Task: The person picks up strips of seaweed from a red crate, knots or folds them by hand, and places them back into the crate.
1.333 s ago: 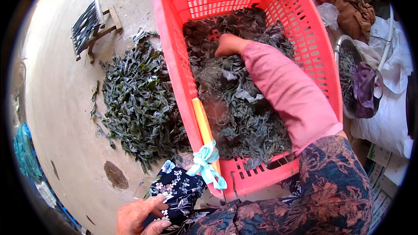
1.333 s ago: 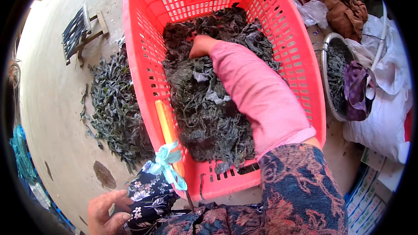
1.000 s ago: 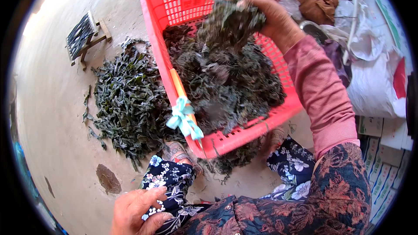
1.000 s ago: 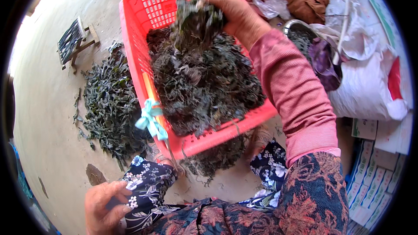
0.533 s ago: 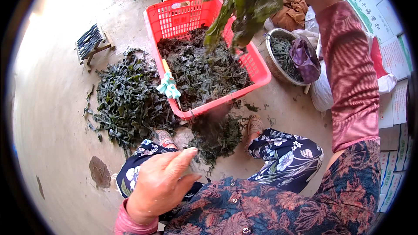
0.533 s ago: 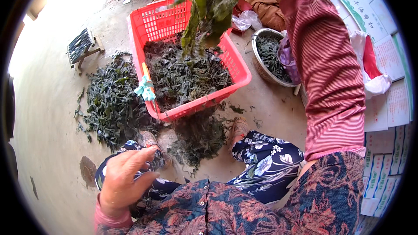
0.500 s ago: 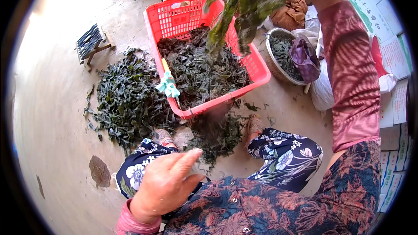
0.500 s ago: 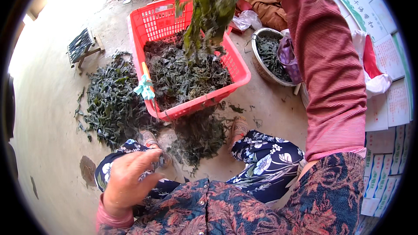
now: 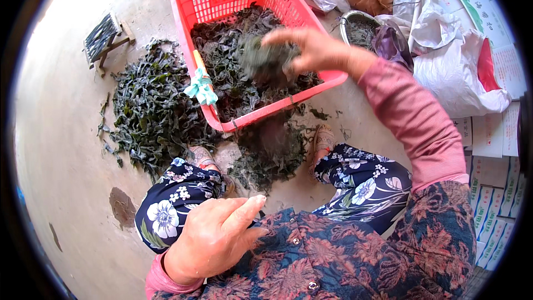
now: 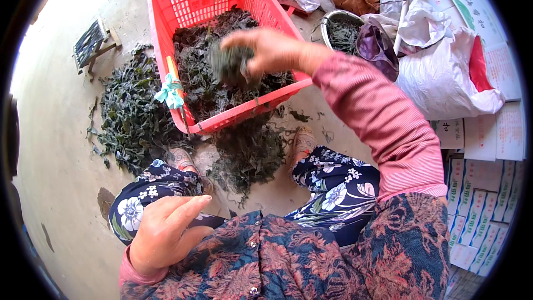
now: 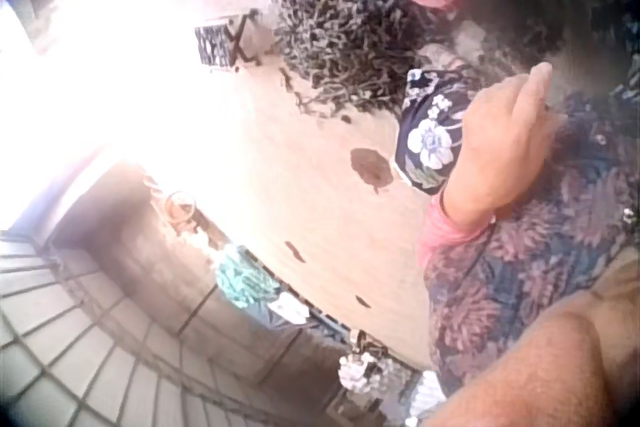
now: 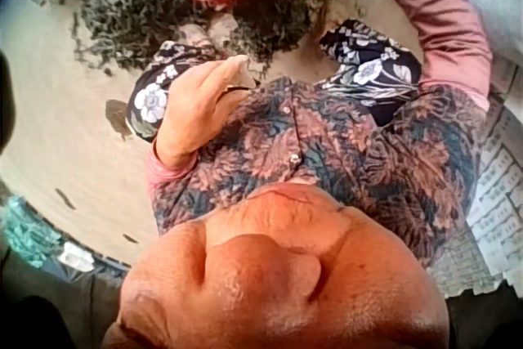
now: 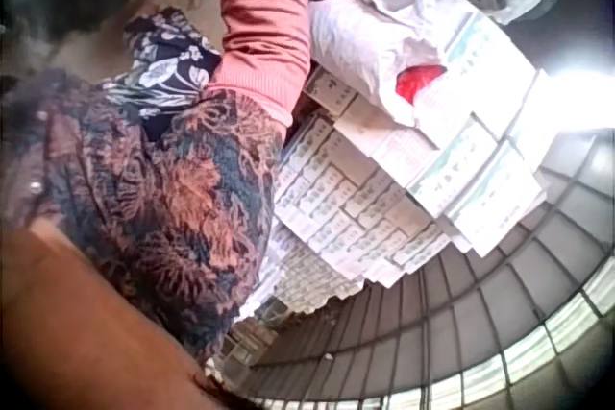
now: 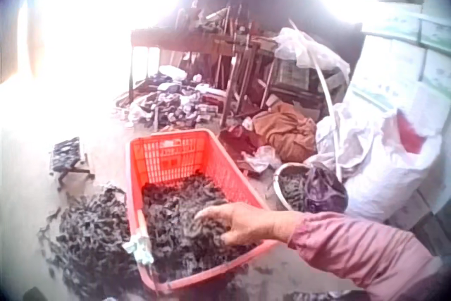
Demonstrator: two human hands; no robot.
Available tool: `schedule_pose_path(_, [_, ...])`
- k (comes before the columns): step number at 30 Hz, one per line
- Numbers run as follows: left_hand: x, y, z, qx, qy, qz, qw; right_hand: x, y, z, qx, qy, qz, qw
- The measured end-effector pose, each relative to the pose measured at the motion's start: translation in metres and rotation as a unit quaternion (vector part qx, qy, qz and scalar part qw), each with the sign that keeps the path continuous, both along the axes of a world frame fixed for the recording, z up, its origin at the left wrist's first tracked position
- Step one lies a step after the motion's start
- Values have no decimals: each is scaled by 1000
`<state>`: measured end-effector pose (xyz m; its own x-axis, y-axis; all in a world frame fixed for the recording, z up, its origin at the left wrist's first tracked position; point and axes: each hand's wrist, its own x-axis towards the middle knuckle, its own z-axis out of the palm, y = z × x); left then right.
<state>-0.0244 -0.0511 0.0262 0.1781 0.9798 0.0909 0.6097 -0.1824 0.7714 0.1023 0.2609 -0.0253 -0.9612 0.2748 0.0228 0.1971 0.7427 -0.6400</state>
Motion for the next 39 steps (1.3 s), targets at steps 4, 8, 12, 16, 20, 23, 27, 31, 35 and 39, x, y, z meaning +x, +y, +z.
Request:
schedule_pose_path(4, [-7,-8,-2,13,-40,-6,999,27,-15,-25,-97,-118,-85,985])
schedule_pose_path(8, [-12,-5,-1,7,-60,-18,998,45,11,-33,-113,-97,-157,976])
schedule_pose_path(12, [-11,0,3,-14,-71,-13,997,41,44,-51,-56,-82,-210,973])
schedule_pose_path(16, [-11,2,3,-16,-74,-8,997,6,43,-73,41,-32,-178,983])
schedule_pose_path(20, [-14,1,-1,-12,-72,-19,997,-31,36,-101,114,-20,-114,987])
schedule_pose_path(23, [-14,2,1,-32,-74,-17,997,-46,33,-112,192,-96,-31,976])
schedule_pose_path(27, [-14,0,-1,-40,-78,-4,996,-47,31,-110,194,-35,-84,977])
schedule_pose_path(31, [-13,-4,-4,-43,-76,21,996,-35,73,-88,158,15,-215,964])
schedule_pose_path(35, [-14,-4,-3,-43,-77,3,996,9,80,-96,135,-141,-125,973])
schedule_pose_path(39, [-13,-2,-2,-53,-71,-1,996,16,57,-113,156,-252,-229,927])
